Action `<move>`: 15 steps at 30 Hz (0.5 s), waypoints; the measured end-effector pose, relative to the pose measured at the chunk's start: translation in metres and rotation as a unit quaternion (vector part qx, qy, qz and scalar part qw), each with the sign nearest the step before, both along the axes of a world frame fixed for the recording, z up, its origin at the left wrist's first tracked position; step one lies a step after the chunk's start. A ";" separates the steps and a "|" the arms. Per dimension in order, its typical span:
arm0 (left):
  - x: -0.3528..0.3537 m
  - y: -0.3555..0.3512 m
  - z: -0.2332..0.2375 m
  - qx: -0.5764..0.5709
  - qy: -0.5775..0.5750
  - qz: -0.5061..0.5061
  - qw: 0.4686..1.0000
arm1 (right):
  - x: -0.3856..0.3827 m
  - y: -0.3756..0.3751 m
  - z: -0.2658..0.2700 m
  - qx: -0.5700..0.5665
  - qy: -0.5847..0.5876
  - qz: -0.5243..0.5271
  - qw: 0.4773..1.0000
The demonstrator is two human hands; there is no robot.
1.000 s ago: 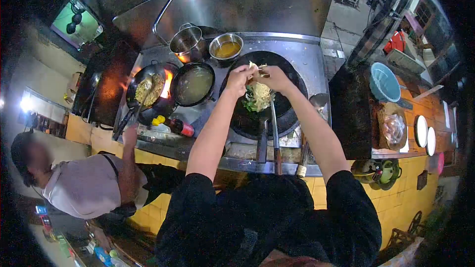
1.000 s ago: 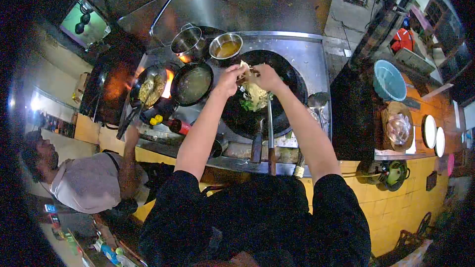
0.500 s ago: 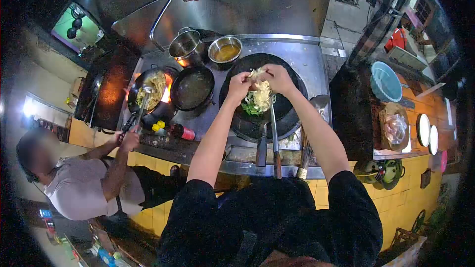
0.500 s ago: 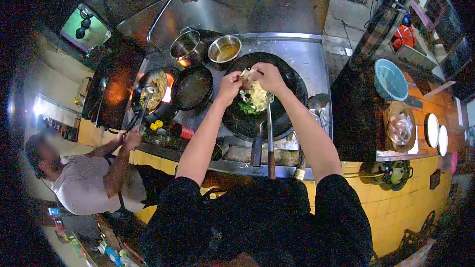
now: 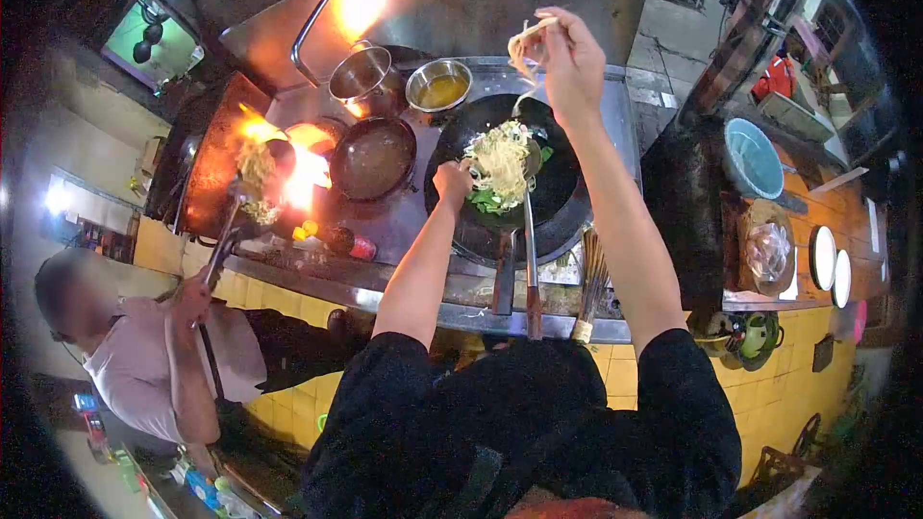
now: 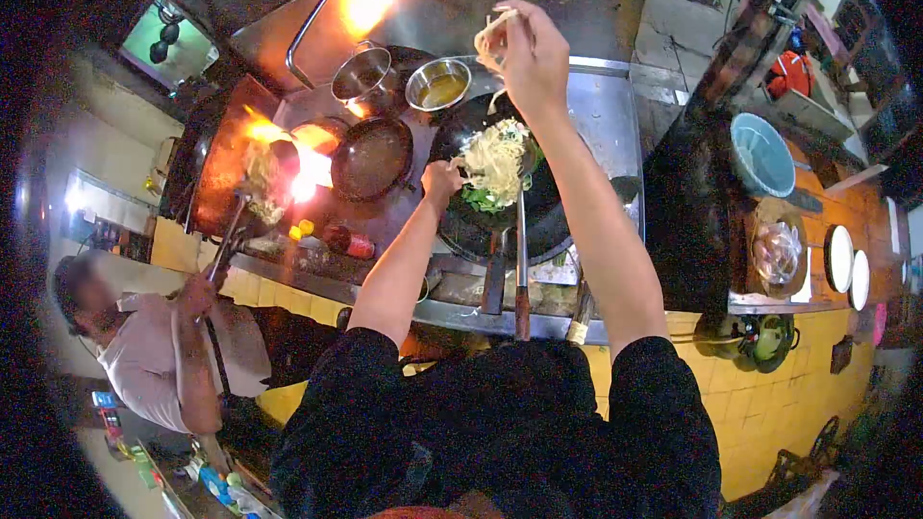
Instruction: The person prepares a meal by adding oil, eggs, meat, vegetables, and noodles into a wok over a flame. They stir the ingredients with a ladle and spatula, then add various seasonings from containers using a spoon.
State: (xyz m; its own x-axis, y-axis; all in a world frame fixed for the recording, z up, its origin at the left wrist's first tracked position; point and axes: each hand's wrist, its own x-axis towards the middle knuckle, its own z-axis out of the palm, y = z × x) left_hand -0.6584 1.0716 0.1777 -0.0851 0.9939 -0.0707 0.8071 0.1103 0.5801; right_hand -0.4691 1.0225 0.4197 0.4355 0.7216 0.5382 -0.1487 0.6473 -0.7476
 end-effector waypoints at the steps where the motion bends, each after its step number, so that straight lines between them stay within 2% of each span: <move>1: -0.002 -0.002 -0.006 0.007 -0.017 -0.012 1.000 | -0.003 -0.005 0.013 -0.002 0.009 -0.018 1.000; 2: -0.004 0.000 -0.017 0.008 -0.017 -0.011 1.000 | -0.002 -0.004 0.017 -0.001 0.009 -0.016 1.000; 3: -0.005 0.002 -0.028 -0.033 -0.256 -0.033 0.965 | 0.000 -0.002 0.018 0.013 0.025 0.010 1.000; 4: -0.006 0.002 -0.034 -0.072 -0.479 -0.054 0.873 | 0.000 0.000 0.019 0.026 0.041 0.037 0.998; 5: -0.003 -0.002 -0.020 -0.104 -0.515 -0.056 0.849 | -0.001 0.001 0.011 -0.005 0.033 0.022 0.999; 6: 0.001 -0.004 -0.004 -0.105 -0.515 -0.054 0.849 | -0.001 0.007 -0.007 -0.007 0.034 0.023 0.999; 7: 0.005 -0.001 0.007 -0.127 -0.560 -0.025 0.818 | 0.000 0.015 -0.037 0.002 -0.085 -0.074 0.994; 8: 0.008 -0.004 0.019 -0.149 -0.603 0.005 0.784 | 0.002 0.024 -0.075 0.010 -0.202 -0.169 0.965; 9: 0.016 -0.014 0.043 -0.113 -0.513 -0.009 0.851 | 0.006 0.037 -0.138 -0.018 -0.350 -0.141 0.926; 10: 0.017 -0.019 0.054 -0.113 -0.513 -0.009 0.851 | 0.010 0.045 -0.181 -0.044 -0.487 -0.111 0.865; 11: 0.017 -0.020 0.064 -0.102 -0.469 -0.029 0.877 | 0.003 0.012 -0.189 -0.135 -0.594 -0.159 0.777; 13: 0.021 -0.015 0.085 -0.060 -0.411 -0.051 0.908 | -0.002 -0.008 -0.195 -0.218 -0.678 -0.213 0.668; 15: 0.021 -0.002 0.091 -0.044 -0.416 -0.086 0.904 | 0.009 0.010 -0.209 -0.254 -0.577 -0.079 0.772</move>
